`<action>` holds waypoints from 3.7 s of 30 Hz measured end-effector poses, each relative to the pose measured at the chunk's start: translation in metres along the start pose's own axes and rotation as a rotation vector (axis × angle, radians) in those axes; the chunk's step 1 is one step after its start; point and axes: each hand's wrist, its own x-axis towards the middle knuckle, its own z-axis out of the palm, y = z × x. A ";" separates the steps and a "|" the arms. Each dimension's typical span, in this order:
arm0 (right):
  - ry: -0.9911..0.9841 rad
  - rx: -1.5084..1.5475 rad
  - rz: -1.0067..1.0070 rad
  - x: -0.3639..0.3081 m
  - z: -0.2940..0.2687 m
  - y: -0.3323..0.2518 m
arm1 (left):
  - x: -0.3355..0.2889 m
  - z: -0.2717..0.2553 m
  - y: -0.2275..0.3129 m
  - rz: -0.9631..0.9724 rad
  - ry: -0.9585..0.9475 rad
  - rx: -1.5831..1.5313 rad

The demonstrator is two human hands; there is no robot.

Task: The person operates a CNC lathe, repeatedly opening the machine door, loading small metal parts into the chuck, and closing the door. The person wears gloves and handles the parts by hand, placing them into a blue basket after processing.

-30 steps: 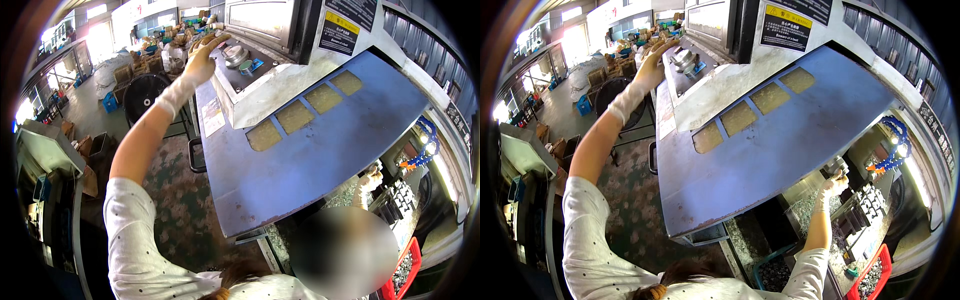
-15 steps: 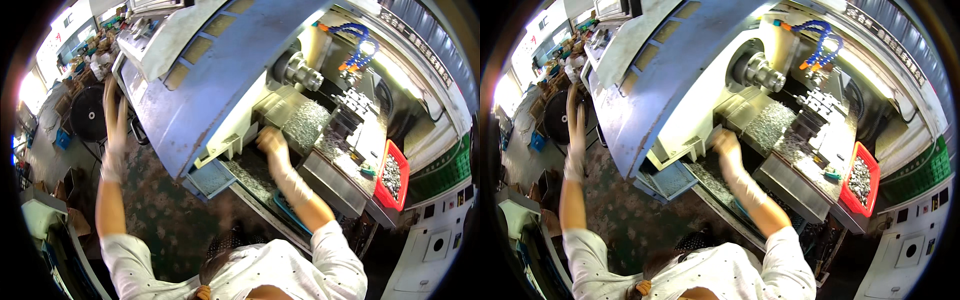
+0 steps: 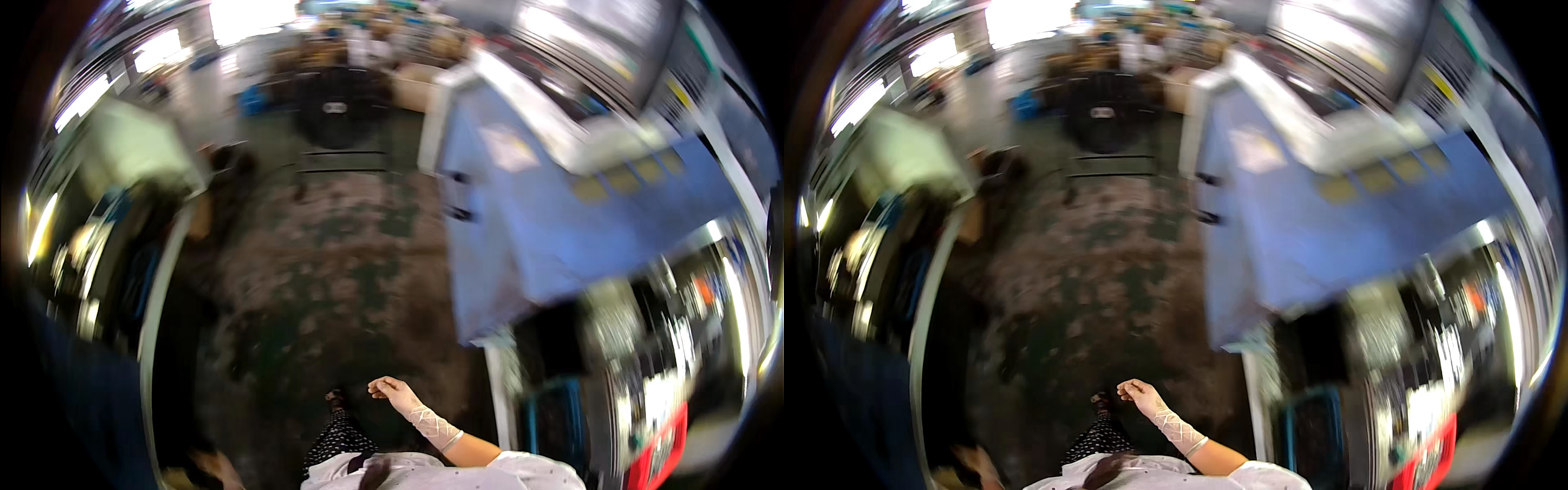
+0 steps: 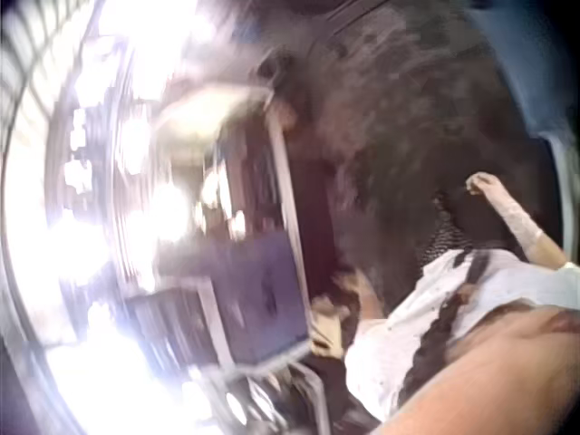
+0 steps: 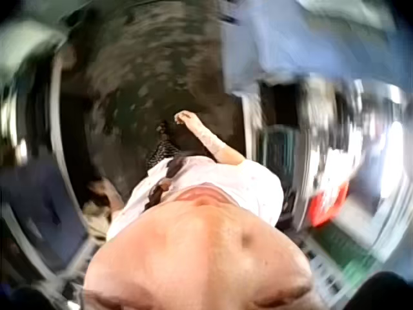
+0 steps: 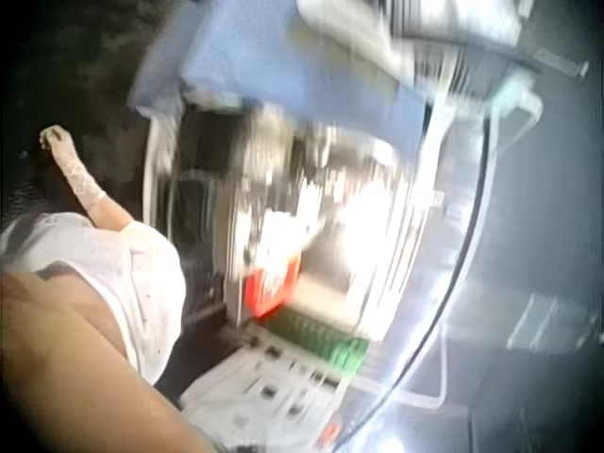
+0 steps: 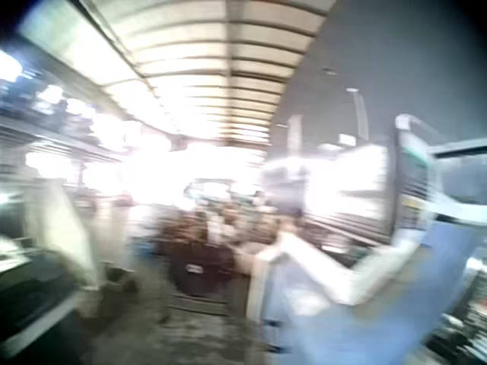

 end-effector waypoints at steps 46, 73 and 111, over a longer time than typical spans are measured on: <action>-1.954 -0.965 -0.586 0.358 0.888 0.005 | 0.213 -0.180 -0.135 -1.111 1.358 0.675; -1.150 -0.075 -0.037 0.307 1.011 0.163 | 0.207 -0.164 -0.124 -1.276 1.328 0.623; -1.306 -0.545 0.451 0.281 0.987 0.126 | 0.287 -0.260 -0.157 -0.822 1.088 0.797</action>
